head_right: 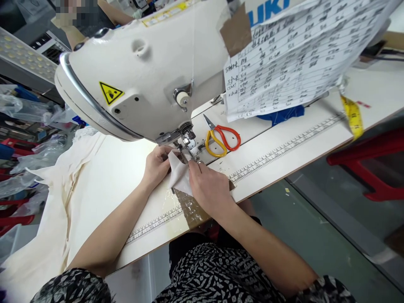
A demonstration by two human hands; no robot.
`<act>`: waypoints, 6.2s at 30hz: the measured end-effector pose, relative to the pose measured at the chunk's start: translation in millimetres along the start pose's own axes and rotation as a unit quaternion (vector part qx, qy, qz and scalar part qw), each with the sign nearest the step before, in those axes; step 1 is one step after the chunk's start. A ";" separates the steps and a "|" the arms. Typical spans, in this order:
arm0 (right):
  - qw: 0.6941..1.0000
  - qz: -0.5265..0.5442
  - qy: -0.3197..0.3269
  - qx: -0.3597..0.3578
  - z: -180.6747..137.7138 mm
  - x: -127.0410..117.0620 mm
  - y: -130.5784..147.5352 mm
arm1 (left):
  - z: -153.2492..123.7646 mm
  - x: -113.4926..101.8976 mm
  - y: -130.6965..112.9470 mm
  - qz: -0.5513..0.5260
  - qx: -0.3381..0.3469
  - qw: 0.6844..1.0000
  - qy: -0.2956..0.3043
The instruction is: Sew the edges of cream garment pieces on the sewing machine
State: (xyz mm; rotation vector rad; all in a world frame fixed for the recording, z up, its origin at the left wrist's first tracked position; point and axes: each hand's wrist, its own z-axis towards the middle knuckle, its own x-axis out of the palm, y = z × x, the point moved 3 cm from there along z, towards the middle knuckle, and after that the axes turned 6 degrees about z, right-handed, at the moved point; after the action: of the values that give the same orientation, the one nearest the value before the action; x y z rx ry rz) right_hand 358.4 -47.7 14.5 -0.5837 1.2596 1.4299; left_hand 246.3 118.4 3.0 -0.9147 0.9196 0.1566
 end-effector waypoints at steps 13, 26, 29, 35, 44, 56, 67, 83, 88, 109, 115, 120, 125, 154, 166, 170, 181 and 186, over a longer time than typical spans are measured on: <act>0.999 -0.030 -0.006 0.015 -2.8 -9.3 9.1 | -9.5 -7.4 -17.2 0.096 0.184 0.978 -0.003; 0.995 0.076 -0.047 -0.044 -81.4 -42.8 -7.8 | -40.2 6.5 -49.7 0.277 0.199 0.939 0.038; 0.995 0.035 -0.062 -0.067 -76.0 -40.0 -10.2 | -46.1 8.7 -46.1 0.260 0.199 0.944 0.040; 0.992 0.000 -0.074 -0.098 -73.0 -39.2 -8.5 | -49.4 7.4 -40.5 0.232 0.220 0.946 0.050; 0.992 -0.049 -0.065 -0.093 -60.7 -38.9 -8.6 | -52.3 9.2 -48.2 0.279 0.210 0.936 0.041; 0.993 -0.055 -0.046 -0.094 -50.1 -35.6 -3.6 | -61.7 11.9 -55.4 0.318 0.203 0.925 0.047; 0.993 -0.040 -0.041 -0.104 -44.3 -29.1 1.7 | -67.4 6.3 -61.8 0.283 0.227 0.929 0.071; 0.996 -0.042 -0.034 -0.070 -21.9 -13.6 7.2 | -48.3 1.7 -49.8 0.320 0.176 0.930 0.048; 0.998 0.001 -0.040 -0.058 -20.8 -13.9 6.8 | -37.3 0.2 -35.3 0.349 0.190 0.916 0.051; 0.986 0.156 -0.048 0.036 -41.5 -38.9 -27.3 | -59.3 6.8 -56.7 0.324 0.232 0.916 0.039; 0.978 0.199 -0.039 0.056 -44.5 -37.8 -34.1 | -63.8 6.9 -59.6 0.322 0.231 0.917 0.051; 0.975 0.203 -0.043 0.074 -46.6 -36.6 -35.2 | -64.8 7.2 -60.3 0.332 0.232 0.912 0.063; 0.974 0.207 -0.036 0.078 -46.6 -38.2 -35.9 | -65.4 6.3 -63.2 0.337 0.231 0.911 0.058; 0.961 0.264 -0.076 -0.036 -41.2 -26.3 -18.2 | -53.3 6.2 -51.7 0.318 0.221 0.920 0.060; 0.976 -0.014 -0.108 -0.190 -13.2 -6.6 15.1 | -40.1 8.0 -42.6 0.272 0.190 0.940 0.077; 0.972 -0.030 -0.113 -0.206 -11.9 -8.8 16.6 | -39.9 7.4 -42.5 0.270 0.191 0.940 0.078; 0.972 -0.078 -0.106 -0.194 -8.7 -3.6 18.5 | -40.6 9.6 -39.6 0.264 0.190 0.944 0.059; 0.972 -0.107 -0.095 -0.188 -13.0 -0.7 20.2 | -42.0 9.9 -38.3 0.250 0.185 0.949 0.052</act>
State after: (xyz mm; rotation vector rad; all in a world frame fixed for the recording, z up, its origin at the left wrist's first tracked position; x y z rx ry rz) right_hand 336.5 -56.7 18.5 -0.7911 0.7530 1.5108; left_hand 244.9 60.9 7.7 -0.3319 1.2199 0.3579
